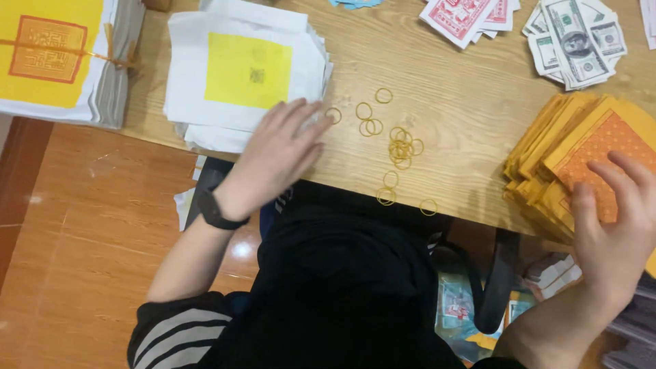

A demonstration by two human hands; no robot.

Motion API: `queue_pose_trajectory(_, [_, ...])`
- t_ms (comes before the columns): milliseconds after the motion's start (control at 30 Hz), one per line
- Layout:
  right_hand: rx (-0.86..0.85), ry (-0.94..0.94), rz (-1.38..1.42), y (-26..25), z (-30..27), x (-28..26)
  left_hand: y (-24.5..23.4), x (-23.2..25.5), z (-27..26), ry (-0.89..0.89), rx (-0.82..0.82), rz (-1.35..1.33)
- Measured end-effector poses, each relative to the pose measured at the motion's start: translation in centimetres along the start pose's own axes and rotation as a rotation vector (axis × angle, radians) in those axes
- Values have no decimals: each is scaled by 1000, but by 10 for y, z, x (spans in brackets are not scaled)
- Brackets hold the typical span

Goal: The person assembles packs of paper money by placing US dollar and Vietnamese dong banknotes between yellow and white paper sheets. The person folds the sheets around the money, secures each pack with a rubber band, and stacks the finished packs on the table.

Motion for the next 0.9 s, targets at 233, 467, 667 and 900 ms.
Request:
queue_pose_trajectory(233, [-97,59,-130,-26,-13,54,-33,-35,-34,48,197,50])
queue_pose_trajectory(467, [-328,166,-124,-3,-14,79,-52,-48,-48,-10,285,88])
queue_pose_trajectory(667, [-391,51,-302,4,-17,78,-65,-47,-47,-6,304,37])
queue_pose_trajectory(900, [36,4,-204,-55,-10,74,-61,-64,-48,-24,276,35])
Point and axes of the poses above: each hand's wrist, its own z-axis towards the middle knuckle, its own y-axis out of the palm, x = y × z, the point moved 7 cm from there along z, towards the middle knuckle, and after that the axes turned 4 degrees about z, right-handed, at the moved point
